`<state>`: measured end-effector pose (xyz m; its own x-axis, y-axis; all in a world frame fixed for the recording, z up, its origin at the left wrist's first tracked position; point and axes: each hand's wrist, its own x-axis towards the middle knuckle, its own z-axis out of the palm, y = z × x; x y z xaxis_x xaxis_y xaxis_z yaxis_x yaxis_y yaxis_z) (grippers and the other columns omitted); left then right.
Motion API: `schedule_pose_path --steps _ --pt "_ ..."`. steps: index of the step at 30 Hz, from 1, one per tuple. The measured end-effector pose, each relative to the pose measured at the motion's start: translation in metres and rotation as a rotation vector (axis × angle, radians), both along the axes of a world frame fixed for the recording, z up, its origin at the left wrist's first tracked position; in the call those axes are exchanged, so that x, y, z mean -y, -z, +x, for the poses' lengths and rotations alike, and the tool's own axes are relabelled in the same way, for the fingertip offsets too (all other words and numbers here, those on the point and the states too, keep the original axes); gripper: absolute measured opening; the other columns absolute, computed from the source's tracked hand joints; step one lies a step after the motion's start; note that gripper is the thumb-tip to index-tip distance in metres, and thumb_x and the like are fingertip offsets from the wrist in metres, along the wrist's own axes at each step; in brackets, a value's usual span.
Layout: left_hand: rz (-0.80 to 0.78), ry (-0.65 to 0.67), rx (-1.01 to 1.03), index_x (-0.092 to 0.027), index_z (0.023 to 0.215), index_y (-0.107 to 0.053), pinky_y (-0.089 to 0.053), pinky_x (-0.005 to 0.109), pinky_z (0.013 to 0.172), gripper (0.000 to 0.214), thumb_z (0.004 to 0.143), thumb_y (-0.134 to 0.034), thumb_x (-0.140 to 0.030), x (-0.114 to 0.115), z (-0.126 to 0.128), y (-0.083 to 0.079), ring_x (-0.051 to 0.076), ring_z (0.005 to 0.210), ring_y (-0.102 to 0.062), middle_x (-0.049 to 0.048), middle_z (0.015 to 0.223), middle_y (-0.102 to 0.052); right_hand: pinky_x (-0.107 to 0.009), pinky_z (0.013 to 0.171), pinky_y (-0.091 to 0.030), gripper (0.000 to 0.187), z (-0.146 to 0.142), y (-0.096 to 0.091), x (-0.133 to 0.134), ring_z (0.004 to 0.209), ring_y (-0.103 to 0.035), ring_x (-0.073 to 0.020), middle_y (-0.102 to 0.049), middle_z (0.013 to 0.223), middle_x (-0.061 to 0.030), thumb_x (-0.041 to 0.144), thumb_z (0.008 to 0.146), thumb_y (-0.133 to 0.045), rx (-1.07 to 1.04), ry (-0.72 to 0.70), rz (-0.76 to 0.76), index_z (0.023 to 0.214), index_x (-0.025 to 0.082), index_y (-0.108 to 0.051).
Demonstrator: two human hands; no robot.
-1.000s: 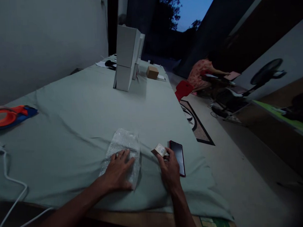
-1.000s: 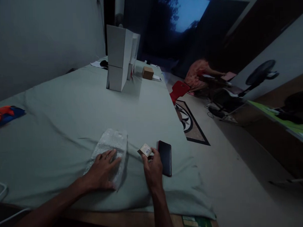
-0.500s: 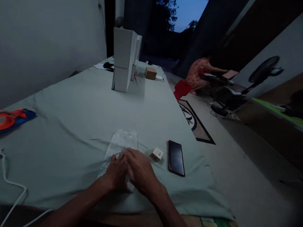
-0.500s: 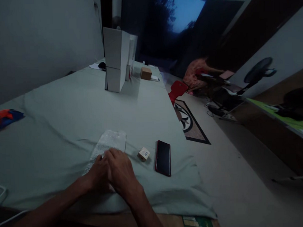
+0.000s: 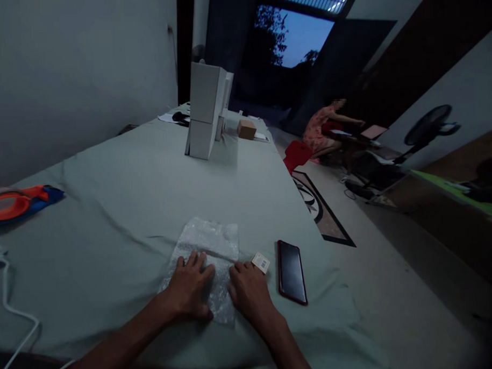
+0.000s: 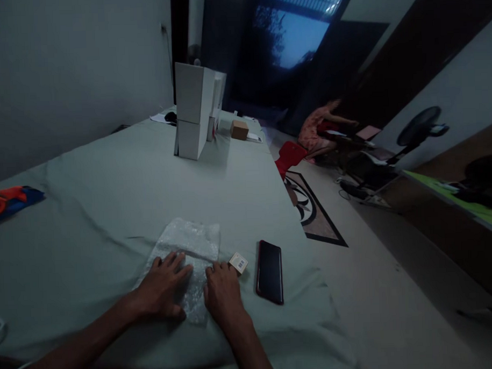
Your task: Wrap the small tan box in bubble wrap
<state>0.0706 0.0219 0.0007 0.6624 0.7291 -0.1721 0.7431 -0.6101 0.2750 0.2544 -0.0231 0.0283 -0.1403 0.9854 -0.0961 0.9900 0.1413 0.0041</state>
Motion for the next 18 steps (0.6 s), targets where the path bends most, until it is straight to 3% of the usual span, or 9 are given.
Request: schedule_pose_path --steps 3,7,9,14,18 --pt "0.002 -0.02 0.021 -0.023 0.139 -0.042 -0.025 0.066 0.105 0.098 0.054 -0.075 -0.059 -0.001 -0.005 -0.002 0.045 0.138 -0.028 0.0205 0.151 -0.033 -0.039 0.081 -0.04 0.015 -0.004 0.006 -0.005 0.096 -0.057 -0.0283 -0.065 0.101 -0.0115 0.02 0.08 -0.063 -0.011 0.005 0.04 0.094 0.017 -0.065" --pt "0.047 -0.065 0.138 -0.024 0.134 -0.047 -0.023 0.057 0.112 0.06 0.079 -0.06 -0.044 0.01 0.004 0.0 0.035 0.138 -0.032 0.0143 0.146 -0.042 -0.04 0.082 -0.04 0.016 -0.005 0.01 -0.005 0.097 -0.057 -0.0289 -0.064 0.103 -0.0121 0.02 0.081 -0.062 -0.028 0.012 0.066 0.096 0.016 -0.064" --pt "0.04 -0.025 0.194 -0.024 0.132 -0.048 -0.023 0.053 0.113 0.051 0.083 -0.057 -0.039 0.018 0.014 0.003 0.031 0.138 -0.033 0.011 0.145 -0.044 -0.04 0.083 -0.041 0.016 -0.005 0.011 -0.003 0.098 -0.057 -0.0286 -0.064 0.104 -0.0123 0.017 0.084 -0.057 -0.033 0.016 0.056 0.098 0.016 -0.064" --pt "-0.008 0.072 0.214 -0.023 0.136 -0.045 -0.014 0.06 0.114 0.066 0.079 -0.06 -0.054 0.031 0.024 0.017 0.035 0.139 -0.028 0.014 0.149 -0.037 -0.039 0.087 -0.043 0.02 0.007 0.008 0.006 0.102 -0.057 -0.0266 -0.065 0.111 -0.0116 0.014 0.088 -0.052 -0.124 -0.004 0.054 0.103 0.016 -0.064" --pt "0.011 0.084 0.216 -0.027 0.138 -0.042 -0.009 0.063 0.113 0.069 0.078 -0.06 -0.057 0.033 0.02 0.024 0.036 0.141 -0.023 0.0152 0.151 -0.032 -0.042 0.093 -0.043 0.033 0.041 0.004 0.013 0.112 -0.054 -0.0282 -0.062 0.122 -0.0117 0.015 0.083 -0.055 -0.202 0.052 0.25 0.115 0.018 -0.06"
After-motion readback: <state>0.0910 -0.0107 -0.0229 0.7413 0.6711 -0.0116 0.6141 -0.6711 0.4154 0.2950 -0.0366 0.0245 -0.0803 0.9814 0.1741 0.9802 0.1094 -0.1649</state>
